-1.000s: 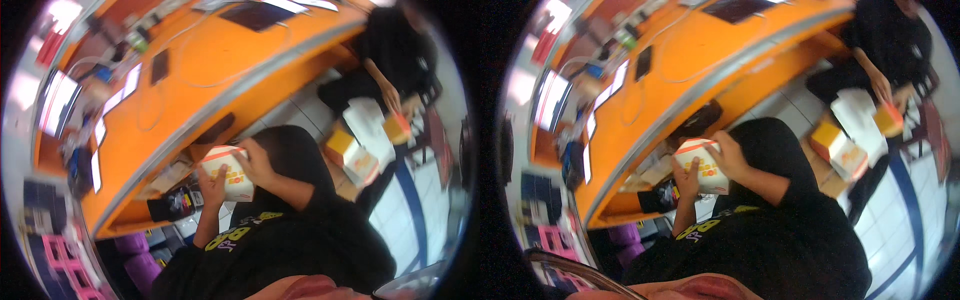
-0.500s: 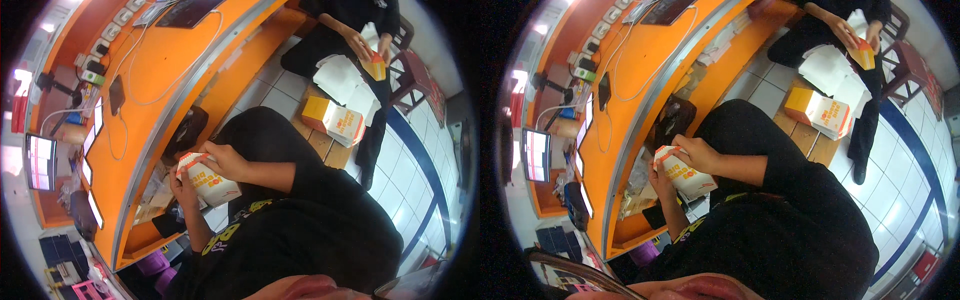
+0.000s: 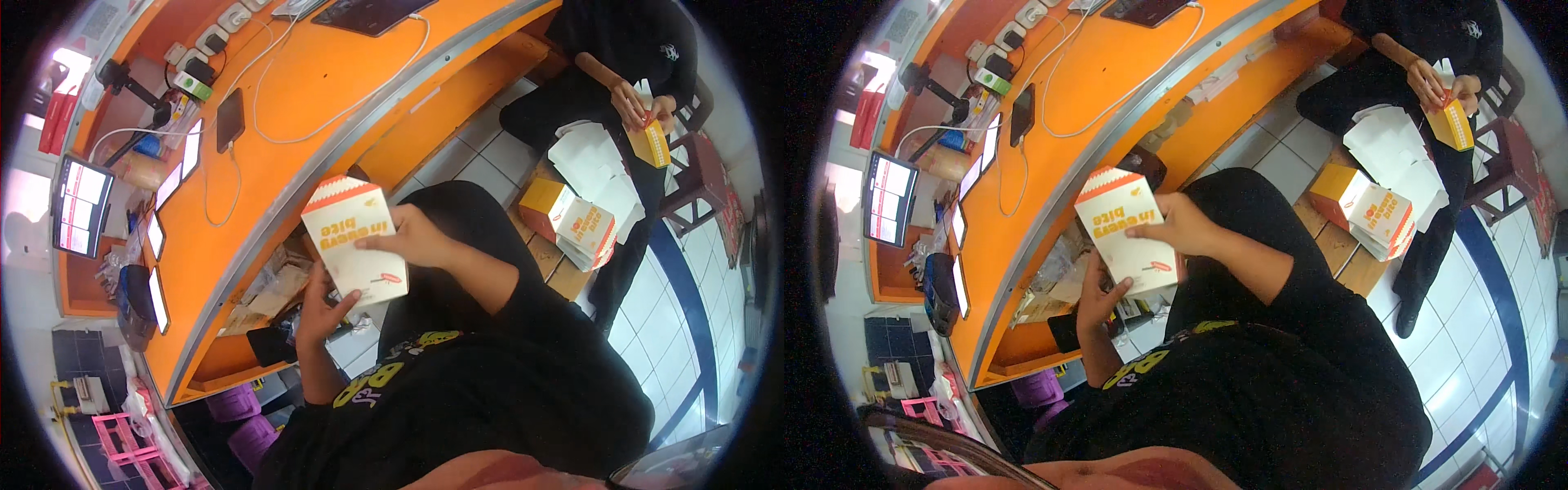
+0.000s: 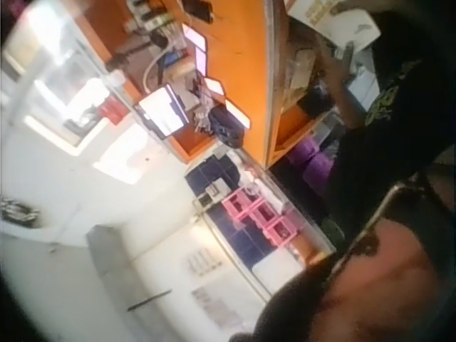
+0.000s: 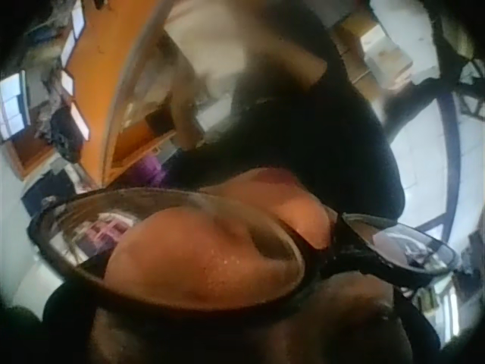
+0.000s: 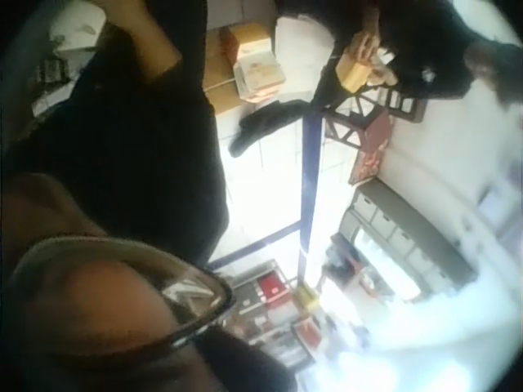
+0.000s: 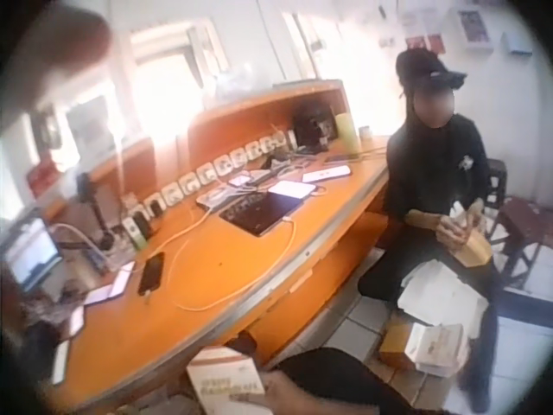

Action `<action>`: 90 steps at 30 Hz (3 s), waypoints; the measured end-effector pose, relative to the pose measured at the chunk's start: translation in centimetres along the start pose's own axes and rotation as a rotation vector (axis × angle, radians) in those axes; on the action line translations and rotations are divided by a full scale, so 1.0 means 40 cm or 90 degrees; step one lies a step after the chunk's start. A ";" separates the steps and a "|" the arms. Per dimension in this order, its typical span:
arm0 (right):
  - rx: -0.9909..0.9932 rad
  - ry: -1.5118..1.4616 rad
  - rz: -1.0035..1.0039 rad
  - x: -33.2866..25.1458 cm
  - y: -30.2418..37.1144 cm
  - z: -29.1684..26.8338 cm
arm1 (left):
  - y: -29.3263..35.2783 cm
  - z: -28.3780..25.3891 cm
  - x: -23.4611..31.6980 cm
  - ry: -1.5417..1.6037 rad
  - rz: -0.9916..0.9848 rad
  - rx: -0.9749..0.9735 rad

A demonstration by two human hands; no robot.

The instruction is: The person assembles paper food boxes by hand by folding them and applying adhesive strips to secure the corners, then stacks them on the floor.

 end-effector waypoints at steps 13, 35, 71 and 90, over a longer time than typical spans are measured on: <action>-0.107 0.283 -0.170 -0.060 0.037 0.038 | -0.003 -0.030 -0.120 0.458 -0.104 0.176; -0.389 1.069 -0.355 -0.062 0.267 0.223 | 0.033 0.221 -0.335 0.740 -0.517 -0.294; 0.259 1.033 0.437 0.181 0.514 -0.768 | -0.024 0.284 -0.305 -0.050 -0.157 0.135; 0.374 1.053 0.342 0.301 0.655 -0.774 | -0.033 0.288 -0.298 -0.064 -0.146 0.128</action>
Point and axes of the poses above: each hand's wrist, its own y-axis away from the middle knuckle, its own z-axis out of the palm, x = y × z, the point moved 8 cm from there along -y, towards the middle knuckle, and after that the axes turned 7 degrees about y, right-handed, at the moved point
